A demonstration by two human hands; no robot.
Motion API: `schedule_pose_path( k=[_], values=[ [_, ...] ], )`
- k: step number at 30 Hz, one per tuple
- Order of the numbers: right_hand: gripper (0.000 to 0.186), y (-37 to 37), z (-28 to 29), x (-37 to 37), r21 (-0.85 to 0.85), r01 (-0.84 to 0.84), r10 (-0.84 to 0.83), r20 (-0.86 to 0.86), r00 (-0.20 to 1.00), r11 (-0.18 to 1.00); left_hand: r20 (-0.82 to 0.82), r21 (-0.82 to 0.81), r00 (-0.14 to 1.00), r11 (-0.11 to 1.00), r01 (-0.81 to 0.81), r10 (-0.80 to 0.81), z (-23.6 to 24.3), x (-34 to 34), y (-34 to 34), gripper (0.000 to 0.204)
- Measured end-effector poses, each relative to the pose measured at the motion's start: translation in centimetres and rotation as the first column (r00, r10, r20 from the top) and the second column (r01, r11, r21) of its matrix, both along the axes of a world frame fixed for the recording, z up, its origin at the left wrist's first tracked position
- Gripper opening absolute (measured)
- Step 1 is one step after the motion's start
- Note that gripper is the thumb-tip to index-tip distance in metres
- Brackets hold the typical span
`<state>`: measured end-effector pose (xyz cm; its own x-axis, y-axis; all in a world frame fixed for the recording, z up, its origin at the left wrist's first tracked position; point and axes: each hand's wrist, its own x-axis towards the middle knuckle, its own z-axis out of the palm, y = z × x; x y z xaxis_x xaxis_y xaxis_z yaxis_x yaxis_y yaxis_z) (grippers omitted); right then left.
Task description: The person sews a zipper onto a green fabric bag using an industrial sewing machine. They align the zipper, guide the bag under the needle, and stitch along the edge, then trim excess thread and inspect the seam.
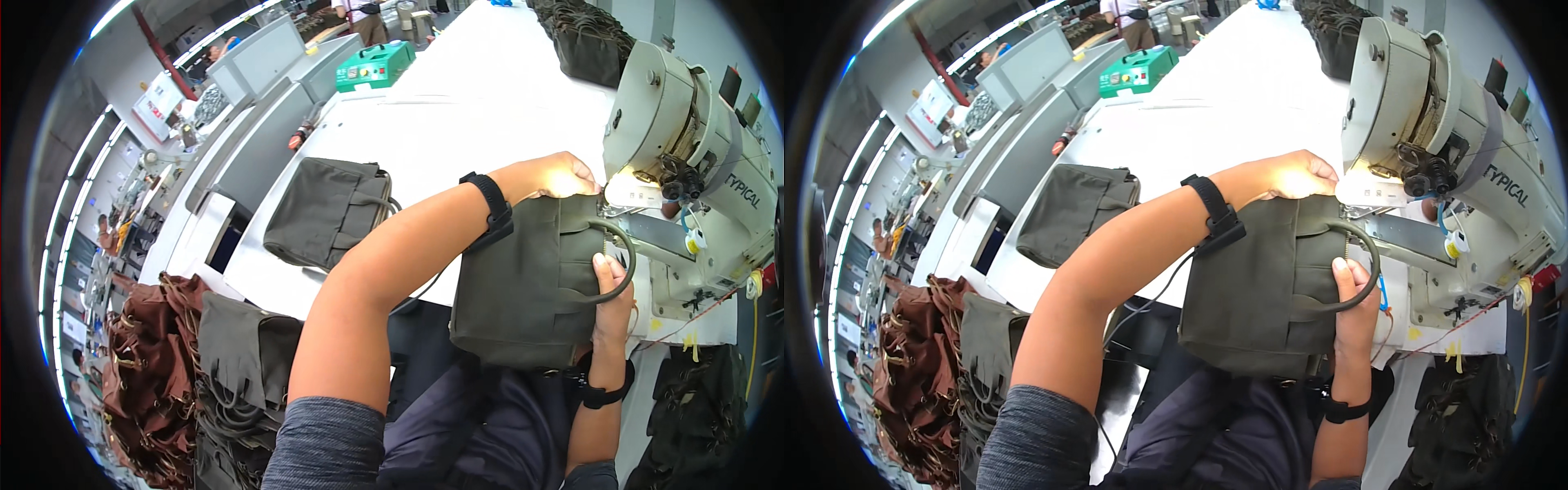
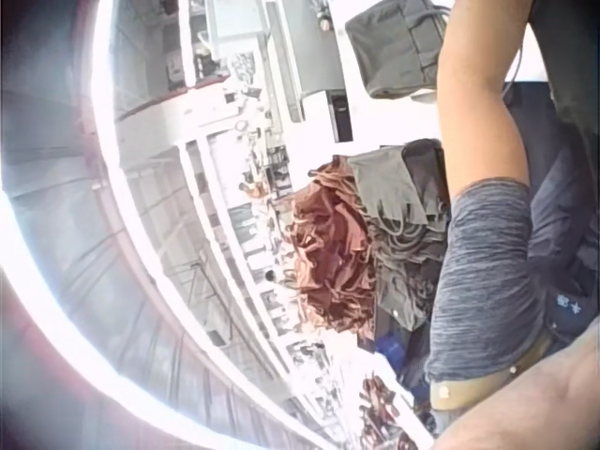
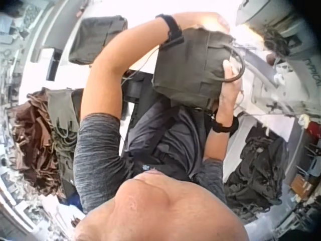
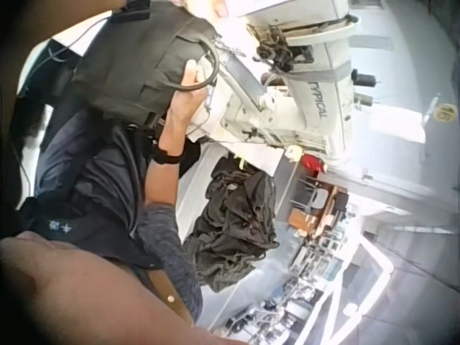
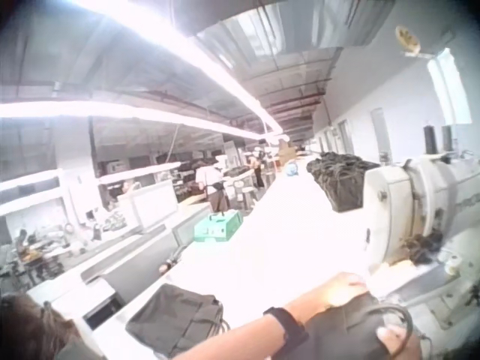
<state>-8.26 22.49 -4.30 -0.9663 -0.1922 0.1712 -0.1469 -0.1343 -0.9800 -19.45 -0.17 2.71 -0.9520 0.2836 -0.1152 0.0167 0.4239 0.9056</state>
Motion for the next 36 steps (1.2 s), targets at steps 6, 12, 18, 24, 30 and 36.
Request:
schedule_pose_path(
  k=[6, 12, 18, 24, 30, 36],
  values=[
    [0.026, 0.1, 0.8, -0.5, -0.036, -0.020, 0.021, 0.016, 1.000, 0.999, -0.130, -0.172, 0.985, 0.976, -0.135, 0.114, 0.0, -0.1, 2.1, 0.028],
    [0.025, -1.2, 0.2, -2.6, -0.132, -0.060, 0.059, -0.010, 0.998, 0.989, -0.529, -0.380, 0.849, 0.890, -0.251, 0.013, -2.5, -0.8, 2.4, 0.032],
    [0.028, -1.1, -2.3, -3.9, -0.231, -0.028, 0.030, 0.009, 0.999, 0.973, -0.580, -0.214, 0.808, 0.976, -0.028, -0.104, -2.4, -1.3, 2.4, 0.036],
    [0.033, -2.1, 0.3, -1.3, -0.055, 0.089, -0.089, -0.005, 0.996, 0.995, -0.633, -0.370, 0.766, 0.914, -0.168, -0.115, -5.0, -1.9, 0.9, 0.032],
    [0.054, -0.5, -0.4, -0.6, 0.086, 0.068, -0.071, 0.021, 0.997, 0.994, -0.662, -0.354, 0.740, 0.920, -0.168, -0.119, -1.9, -0.8, 2.6, 0.029],
    [0.029, 5.5, -2.2, 3.5, 0.036, -0.209, 0.203, 0.128, 0.971, 0.977, -0.717, -0.444, 0.684, 0.843, -0.303, -0.132, 1.5, 1.8, -1.1, 0.035]
  ],
)
